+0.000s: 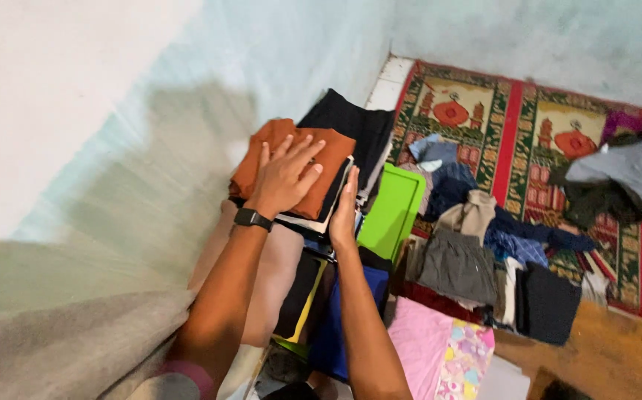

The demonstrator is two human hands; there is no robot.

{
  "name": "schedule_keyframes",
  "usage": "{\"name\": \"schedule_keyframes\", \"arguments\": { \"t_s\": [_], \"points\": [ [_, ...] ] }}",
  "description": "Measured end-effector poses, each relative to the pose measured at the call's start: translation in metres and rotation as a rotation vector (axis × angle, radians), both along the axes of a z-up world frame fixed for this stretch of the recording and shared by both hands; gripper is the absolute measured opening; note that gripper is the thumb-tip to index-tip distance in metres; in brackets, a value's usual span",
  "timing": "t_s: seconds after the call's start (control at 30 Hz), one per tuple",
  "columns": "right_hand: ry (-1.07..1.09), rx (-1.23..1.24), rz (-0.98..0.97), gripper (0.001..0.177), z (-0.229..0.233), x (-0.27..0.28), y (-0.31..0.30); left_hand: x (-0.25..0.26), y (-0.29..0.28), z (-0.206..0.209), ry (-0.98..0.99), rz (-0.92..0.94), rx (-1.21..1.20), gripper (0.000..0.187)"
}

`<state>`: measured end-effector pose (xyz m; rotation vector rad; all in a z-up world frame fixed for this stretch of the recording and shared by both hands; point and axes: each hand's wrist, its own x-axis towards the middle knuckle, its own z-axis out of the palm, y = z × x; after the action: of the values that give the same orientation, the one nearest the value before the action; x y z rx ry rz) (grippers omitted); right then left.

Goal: Folding a shirt, a pair of pants, and a pair of underwear on a table and placing them in stacks.

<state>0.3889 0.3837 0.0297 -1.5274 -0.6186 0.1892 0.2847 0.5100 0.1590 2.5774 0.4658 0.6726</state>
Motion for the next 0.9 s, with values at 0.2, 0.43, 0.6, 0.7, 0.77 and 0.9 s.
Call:
{"name": "schedule_keyframes", "arguments": {
  "t_s": [0.2, 0.43, 0.6, 0.7, 0.77, 0.9],
  "points": [
    [0.003, -0.065, 0.012, 0.069, -0.03, -0.013, -0.002, -0.007, 0.019, -0.009, -0.004, -0.026, -0.04, 0.053],
    [0.03, -0.104, -0.018, 0.07, -0.052, -0.013, -0.017, -0.014, -0.001, 0.019, -0.091, 0.002, -0.059, 0.046],
    [0.098, -0.067, 0.056, 0.071, -0.041, -0.028, -0.038, -0.024, -0.03, 0.016, -0.233, 0.176, -0.081, 0.037],
    [0.257, 0.026, 0.128, 0.07, -0.022, -0.044, -0.054, -0.036, -0.048, 0.005, -0.439, 0.121, -0.084, 0.047],
    [0.303, 0.047, 0.148, 0.07, -0.009, -0.05, -0.071, -0.046, -0.067, 0.009, -0.443, 0.127, -0.061, 0.05],
    [0.243, -0.039, 0.139, 0.067, 0.002, -0.059, -0.096, -0.066, -0.092, 0.019, -0.414, 0.151, -0.047, 0.06]
  ]
}}
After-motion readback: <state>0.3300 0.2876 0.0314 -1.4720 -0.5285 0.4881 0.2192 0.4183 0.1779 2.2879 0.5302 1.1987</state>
